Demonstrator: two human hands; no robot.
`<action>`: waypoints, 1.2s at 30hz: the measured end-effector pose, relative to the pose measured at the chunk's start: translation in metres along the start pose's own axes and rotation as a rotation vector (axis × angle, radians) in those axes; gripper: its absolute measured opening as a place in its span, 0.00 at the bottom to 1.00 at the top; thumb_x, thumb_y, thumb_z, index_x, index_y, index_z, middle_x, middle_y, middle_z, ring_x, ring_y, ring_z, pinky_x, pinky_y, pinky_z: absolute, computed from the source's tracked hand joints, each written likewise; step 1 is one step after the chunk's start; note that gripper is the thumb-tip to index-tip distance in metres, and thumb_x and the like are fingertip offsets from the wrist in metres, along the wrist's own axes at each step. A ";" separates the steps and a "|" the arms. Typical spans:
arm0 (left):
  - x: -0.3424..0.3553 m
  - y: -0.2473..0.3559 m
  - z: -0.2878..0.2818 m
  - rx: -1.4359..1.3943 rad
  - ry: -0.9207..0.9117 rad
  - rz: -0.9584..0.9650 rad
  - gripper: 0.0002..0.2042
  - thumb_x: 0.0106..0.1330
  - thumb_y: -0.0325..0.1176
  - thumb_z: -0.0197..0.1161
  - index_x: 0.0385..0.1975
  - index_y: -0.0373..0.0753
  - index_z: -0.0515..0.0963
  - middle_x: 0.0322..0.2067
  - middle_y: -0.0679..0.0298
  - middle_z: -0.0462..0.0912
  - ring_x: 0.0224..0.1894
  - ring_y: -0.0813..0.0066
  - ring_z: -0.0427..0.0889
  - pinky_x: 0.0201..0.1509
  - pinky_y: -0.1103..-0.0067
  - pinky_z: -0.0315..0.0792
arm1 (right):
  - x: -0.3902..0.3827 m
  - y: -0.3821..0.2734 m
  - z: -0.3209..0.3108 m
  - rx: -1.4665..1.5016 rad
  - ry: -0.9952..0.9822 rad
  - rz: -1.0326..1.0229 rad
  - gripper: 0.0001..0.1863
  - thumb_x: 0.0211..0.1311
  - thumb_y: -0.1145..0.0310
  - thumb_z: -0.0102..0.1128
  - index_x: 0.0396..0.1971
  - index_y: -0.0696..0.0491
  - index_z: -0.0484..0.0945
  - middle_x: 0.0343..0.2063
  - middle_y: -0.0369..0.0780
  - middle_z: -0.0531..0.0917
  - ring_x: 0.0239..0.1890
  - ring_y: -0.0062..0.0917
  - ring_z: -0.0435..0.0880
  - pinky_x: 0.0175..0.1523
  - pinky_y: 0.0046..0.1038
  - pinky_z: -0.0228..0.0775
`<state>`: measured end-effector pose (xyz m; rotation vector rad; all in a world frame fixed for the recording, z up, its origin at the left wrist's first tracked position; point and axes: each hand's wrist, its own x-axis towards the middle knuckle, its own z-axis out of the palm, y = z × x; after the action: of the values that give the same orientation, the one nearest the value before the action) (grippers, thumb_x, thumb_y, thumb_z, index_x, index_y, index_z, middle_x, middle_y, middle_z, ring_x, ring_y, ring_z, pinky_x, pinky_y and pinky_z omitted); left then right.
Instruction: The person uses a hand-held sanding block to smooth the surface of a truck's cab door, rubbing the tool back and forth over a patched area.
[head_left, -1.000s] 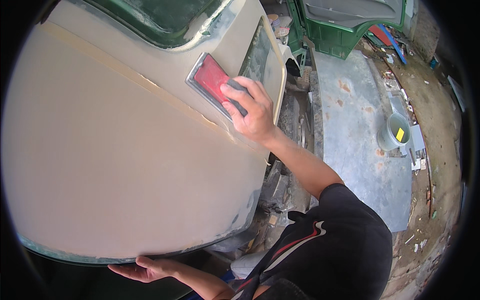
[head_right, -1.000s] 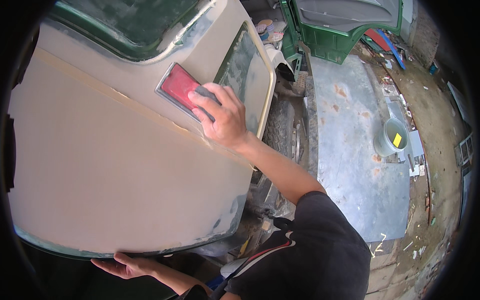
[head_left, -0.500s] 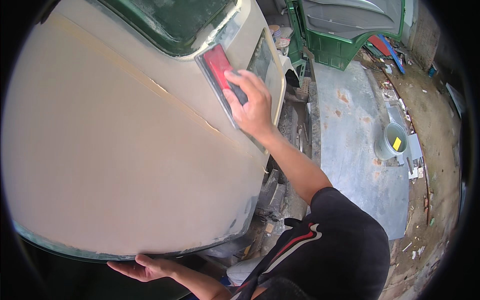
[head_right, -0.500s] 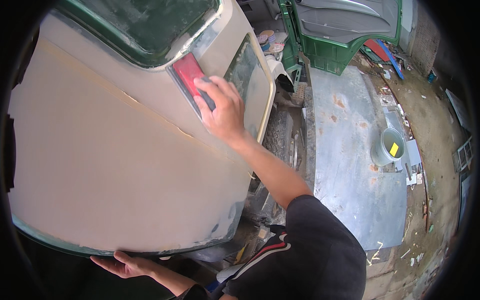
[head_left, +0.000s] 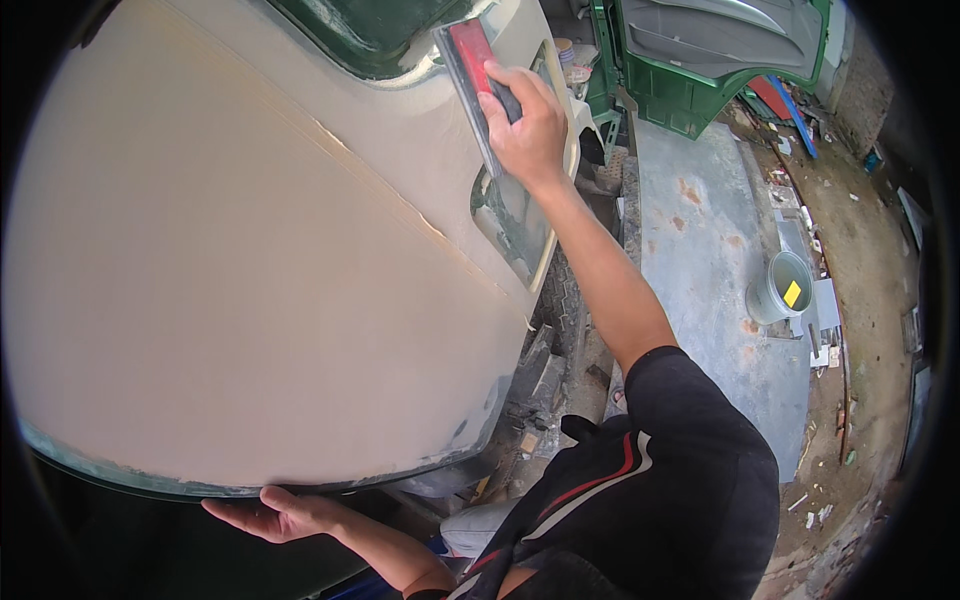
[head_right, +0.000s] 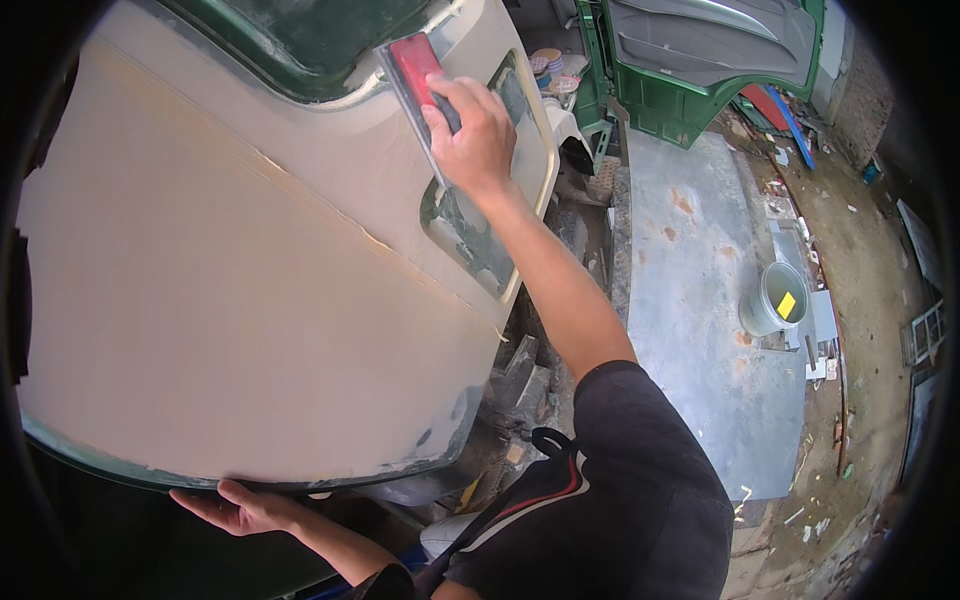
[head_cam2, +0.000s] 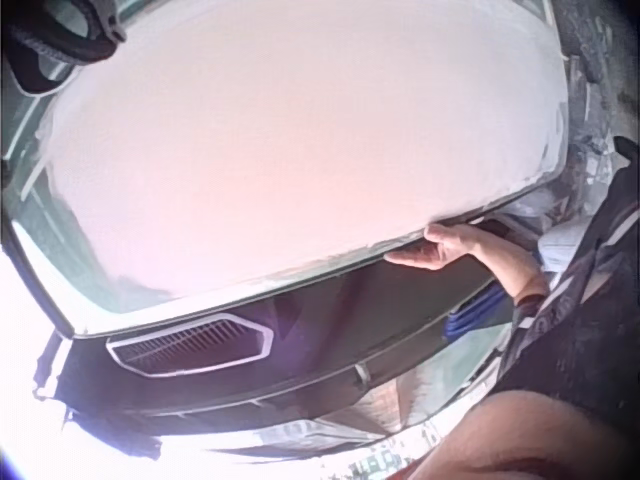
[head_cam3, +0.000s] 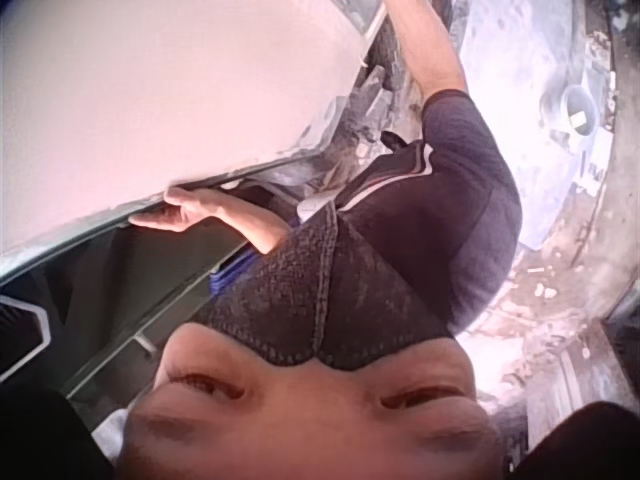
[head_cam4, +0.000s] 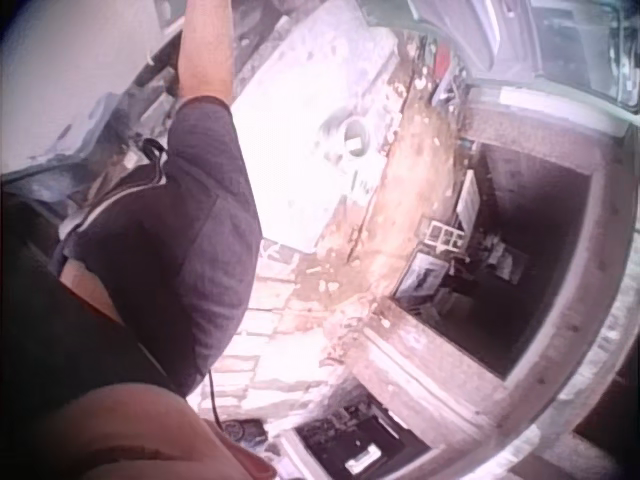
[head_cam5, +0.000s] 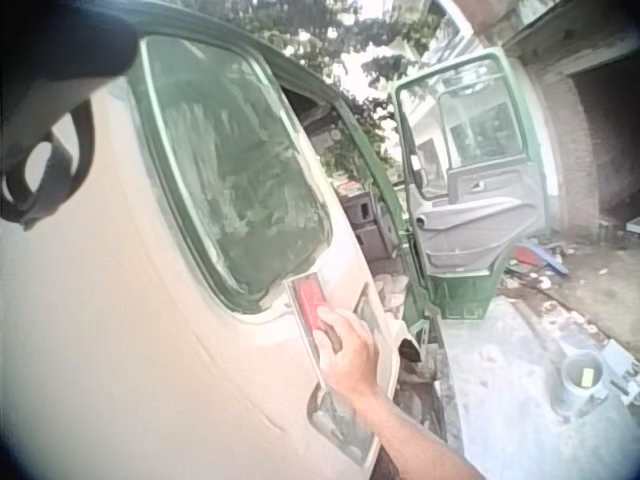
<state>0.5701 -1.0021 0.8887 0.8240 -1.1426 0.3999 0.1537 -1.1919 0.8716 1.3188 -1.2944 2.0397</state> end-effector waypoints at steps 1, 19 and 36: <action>-0.001 0.000 0.006 -0.010 -0.005 -0.001 0.38 0.72 0.49 0.69 0.77 0.37 0.63 0.70 0.51 0.70 0.67 0.59 0.75 0.69 0.64 0.72 | 0.019 0.015 0.003 -0.030 0.020 0.052 0.18 0.56 0.72 0.74 0.48 0.48 0.87 0.47 0.41 0.86 0.44 0.43 0.84 0.50 0.39 0.77; -0.001 -0.005 -0.002 -0.021 -0.021 0.018 0.37 0.74 0.44 0.68 0.78 0.36 0.61 0.72 0.50 0.69 0.66 0.60 0.75 0.67 0.67 0.74 | -0.011 -0.012 0.000 0.048 -0.024 -0.022 0.21 0.52 0.75 0.76 0.48 0.49 0.86 0.47 0.42 0.86 0.43 0.43 0.84 0.49 0.40 0.77; -0.003 -0.008 -0.010 -0.051 -0.025 -0.022 0.36 0.73 0.38 0.68 0.78 0.36 0.61 0.69 0.48 0.73 0.63 0.60 0.77 0.67 0.68 0.75 | -0.040 -0.016 -0.008 0.045 -0.014 -0.110 0.20 0.55 0.76 0.75 0.49 0.51 0.85 0.47 0.44 0.85 0.47 0.46 0.84 0.51 0.41 0.77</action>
<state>0.5802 -0.9996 0.8812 0.7983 -1.1616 0.3414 0.1798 -1.1710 0.8441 1.3944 -1.1613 1.9982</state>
